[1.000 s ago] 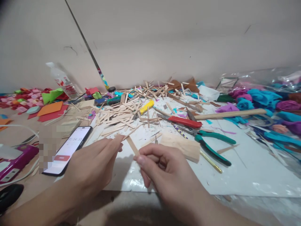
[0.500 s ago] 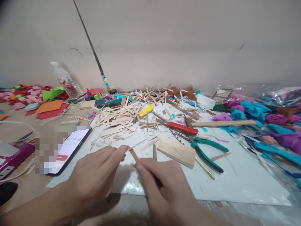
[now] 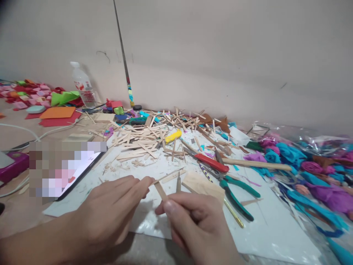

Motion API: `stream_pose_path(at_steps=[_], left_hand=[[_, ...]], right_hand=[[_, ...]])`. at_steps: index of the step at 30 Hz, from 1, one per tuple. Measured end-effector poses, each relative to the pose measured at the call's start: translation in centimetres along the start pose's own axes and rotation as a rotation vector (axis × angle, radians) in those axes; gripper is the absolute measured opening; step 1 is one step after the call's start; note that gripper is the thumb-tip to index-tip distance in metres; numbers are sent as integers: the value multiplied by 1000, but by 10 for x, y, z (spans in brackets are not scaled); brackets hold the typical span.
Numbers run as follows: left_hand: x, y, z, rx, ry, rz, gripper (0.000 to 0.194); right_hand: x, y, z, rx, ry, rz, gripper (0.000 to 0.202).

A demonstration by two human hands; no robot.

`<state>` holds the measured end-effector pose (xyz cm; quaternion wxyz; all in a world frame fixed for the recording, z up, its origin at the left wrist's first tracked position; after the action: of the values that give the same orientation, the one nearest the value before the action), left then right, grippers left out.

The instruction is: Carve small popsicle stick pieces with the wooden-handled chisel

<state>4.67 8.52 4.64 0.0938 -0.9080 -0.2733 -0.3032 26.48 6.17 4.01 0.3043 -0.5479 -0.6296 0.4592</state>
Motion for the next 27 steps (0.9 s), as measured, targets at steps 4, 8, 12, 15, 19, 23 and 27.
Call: stream_pose_path(at_steps=[4,8,12,15,19,23,27], left_hand=[[-1,2,1,21,16,14,40],[-2,3,5,3,21,2,40],[5,-13,1,-67,-86,-99,30],[6,-26,-11,-150,-194,-279,26],[-10,-10,-24,-455,-420,-322,37],[-37,19,-23,-538,-622,-375,32],[-48,31,-15,-454,-575,-305,30]], right_hand=[[-3,1,-1,-94,129,-63,58],[4,-1,4,-40,71,-13,62],[14,-9,4,120,-100,114,70],[10,-15,-11,33,-128,87,53],[-1,-12,-51,-519,16,-243,36],[-5,7,-78,-1061,217,-339,37],[-3,7,-64,-1340,189,-504,27]])
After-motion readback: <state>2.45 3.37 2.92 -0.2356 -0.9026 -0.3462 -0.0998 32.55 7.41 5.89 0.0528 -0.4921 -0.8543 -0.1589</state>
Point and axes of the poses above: each hand's wrist, its own x-axis towards the middle knuckle, its own z-axis out of the palm, y = z × x, the point moved 3 cm from there along x, towards the middle knuckle, and after that the axes turned 6 degrees about -y, right-handed, at the moved point
